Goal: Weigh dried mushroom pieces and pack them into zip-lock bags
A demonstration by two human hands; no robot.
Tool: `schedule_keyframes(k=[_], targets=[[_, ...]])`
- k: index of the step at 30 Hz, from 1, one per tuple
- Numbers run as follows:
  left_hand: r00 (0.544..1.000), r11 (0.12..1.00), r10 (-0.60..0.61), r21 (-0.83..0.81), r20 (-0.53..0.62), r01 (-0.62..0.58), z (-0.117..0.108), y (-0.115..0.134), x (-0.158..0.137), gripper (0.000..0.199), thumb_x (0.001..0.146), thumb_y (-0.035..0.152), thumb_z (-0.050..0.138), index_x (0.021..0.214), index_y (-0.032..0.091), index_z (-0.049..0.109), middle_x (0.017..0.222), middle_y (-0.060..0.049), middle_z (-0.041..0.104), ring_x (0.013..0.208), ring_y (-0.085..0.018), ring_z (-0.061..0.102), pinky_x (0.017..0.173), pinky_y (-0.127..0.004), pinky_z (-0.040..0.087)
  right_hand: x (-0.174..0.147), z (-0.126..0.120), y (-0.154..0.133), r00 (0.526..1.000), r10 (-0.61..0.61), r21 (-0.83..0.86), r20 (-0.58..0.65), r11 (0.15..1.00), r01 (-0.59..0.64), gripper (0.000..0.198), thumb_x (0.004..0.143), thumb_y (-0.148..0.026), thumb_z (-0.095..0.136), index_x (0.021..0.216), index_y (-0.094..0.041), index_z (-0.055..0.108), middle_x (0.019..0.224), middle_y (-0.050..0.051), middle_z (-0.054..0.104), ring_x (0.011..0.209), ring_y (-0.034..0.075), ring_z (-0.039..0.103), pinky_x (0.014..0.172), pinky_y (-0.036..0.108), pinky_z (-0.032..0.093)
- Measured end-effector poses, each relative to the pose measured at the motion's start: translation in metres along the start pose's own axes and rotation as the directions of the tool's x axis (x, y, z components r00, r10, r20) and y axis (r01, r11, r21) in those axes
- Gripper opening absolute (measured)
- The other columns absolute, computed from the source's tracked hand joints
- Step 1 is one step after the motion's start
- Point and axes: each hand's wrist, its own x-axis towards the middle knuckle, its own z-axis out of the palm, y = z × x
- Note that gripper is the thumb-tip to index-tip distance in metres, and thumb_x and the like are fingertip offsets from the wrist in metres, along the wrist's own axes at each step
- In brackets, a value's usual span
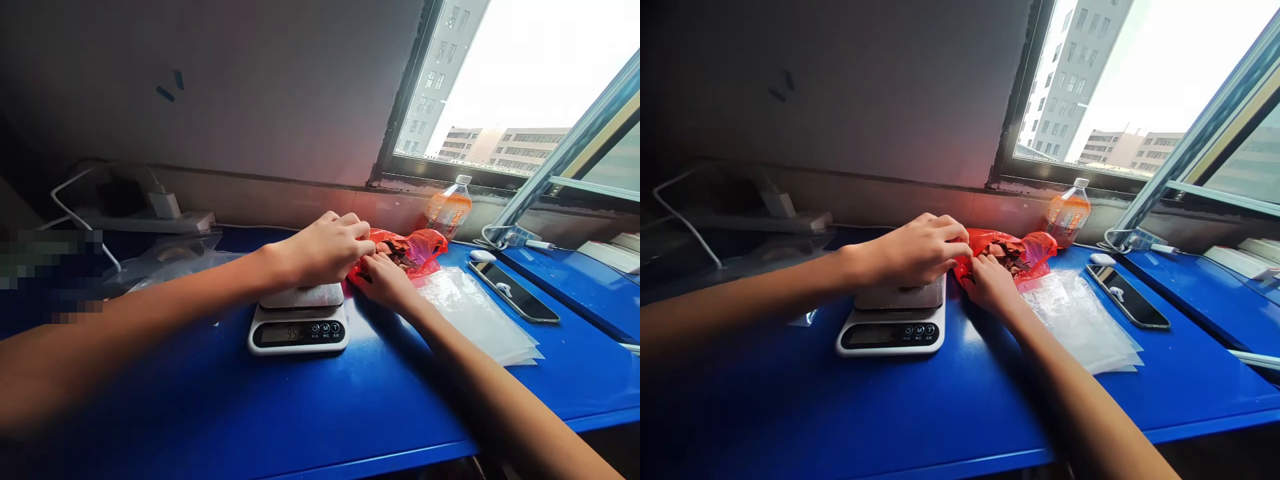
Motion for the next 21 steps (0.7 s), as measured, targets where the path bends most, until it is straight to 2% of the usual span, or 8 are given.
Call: schedule_keyframes(k=[3,5,7,10,12,14,17,21], targets=[[0.997,0.997,0.04,0.063,0.07,-0.044,0.011,-0.006,0.015,0.016,0.088,0.015,0.055,0.088,0.021,0.07,0.11,-0.01,0.066,0.108,-0.028,0.055,0.084,-0.04,0.039,-0.001,-0.005,-0.004,0.993,0.097,-0.057,0.063,0.994,-0.094,0.02,0.092,-0.029,0.049,0.092,-0.015,0.064,0.096,0.016,0.071,0.095,0.027,0.062,0.076,0.035,0.049],[0.992,0.994,0.075,0.075,0.099,-0.082,0.017,-0.009,0.02,0.015,0.087,0.014,0.057,0.084,0.021,0.07,0.111,-0.01,0.066,0.108,-0.027,0.055,0.085,-0.039,0.037,-0.002,-0.01,-0.005,0.987,0.134,-0.069,0.083,0.989,-0.128,0.02,0.092,-0.03,0.05,0.094,-0.015,0.064,0.095,0.016,0.071,0.095,0.027,0.063,0.075,0.034,0.049],[0.99,0.991,0.109,0.072,0.093,-0.116,0.02,-0.008,0.024,0.013,0.086,0.018,0.062,0.095,0.022,0.071,0.114,-0.01,0.066,0.109,-0.027,0.055,0.086,-0.039,0.036,-0.002,-0.014,-0.008,0.974,0.203,-0.085,0.099,0.977,-0.195,0.022,0.091,-0.029,0.05,0.097,-0.014,0.065,0.096,0.018,0.072,0.094,0.029,0.065,0.073,0.034,0.049],[0.989,0.99,0.121,0.056,0.085,-0.126,0.022,-0.001,0.033,0.02,0.086,0.021,0.064,0.105,0.021,0.069,0.114,-0.011,0.067,0.11,-0.028,0.055,0.084,-0.039,0.035,-0.002,-0.017,-0.017,0.922,0.364,-0.123,0.134,0.929,-0.349,0.028,0.091,-0.028,0.045,0.095,-0.012,0.068,0.094,0.02,0.072,0.086,0.03,0.068,0.068,0.035,0.049],[0.984,0.993,0.097,0.054,0.146,-0.106,0.022,0.002,0.04,0.012,0.087,0.016,0.06,0.09,0.018,0.071,0.102,-0.01,0.07,0.102,-0.025,0.059,0.08,-0.037,0.035,-0.002,-0.018,-0.021,0.887,0.441,-0.148,0.137,0.895,-0.422,0.03,0.09,-0.027,0.043,0.094,-0.012,0.069,0.093,0.02,0.072,0.083,0.03,0.069,0.067,0.035,0.048],[0.972,0.994,0.07,0.067,0.226,-0.087,0.022,0.002,0.046,0.019,0.085,0.009,0.057,0.074,0.017,0.07,0.087,-0.008,0.072,0.087,-0.021,0.061,0.075,-0.036,0.033,-0.001,-0.02,-0.021,0.863,0.487,-0.16,0.133,0.87,-0.466,0.03,0.088,-0.029,0.044,0.092,-0.013,0.068,0.094,0.019,0.072,0.084,0.031,0.069,0.068,0.035,0.047],[0.962,0.993,0.046,0.097,0.269,-0.074,0.02,-0.004,0.047,0.022,0.081,0.005,0.057,0.069,0.018,0.069,0.078,-0.006,0.071,0.074,-0.018,0.06,0.069,-0.035,0.029,0.0,-0.025,-0.009,0.834,0.527,-0.069,0.163,0.849,-0.524,0.028,0.088,-0.036,0.045,0.09,-0.017,0.066,0.093,0.013,0.073,0.083,0.027,0.068,0.067,0.032,0.046],[0.964,0.992,0.023,0.112,0.265,-0.054,0.014,-0.01,0.036,0.02,0.078,0.004,0.06,0.066,0.018,0.068,0.078,-0.006,0.071,0.078,-0.02,0.061,0.066,-0.034,0.027,-0.002,-0.03,0.02,0.826,0.541,0.128,0.16,0.818,-0.561,0.028,0.092,-0.039,0.041,0.084,-0.021,0.062,0.086,0.006,0.072,0.079,0.021,0.066,0.064,0.027,0.042]])
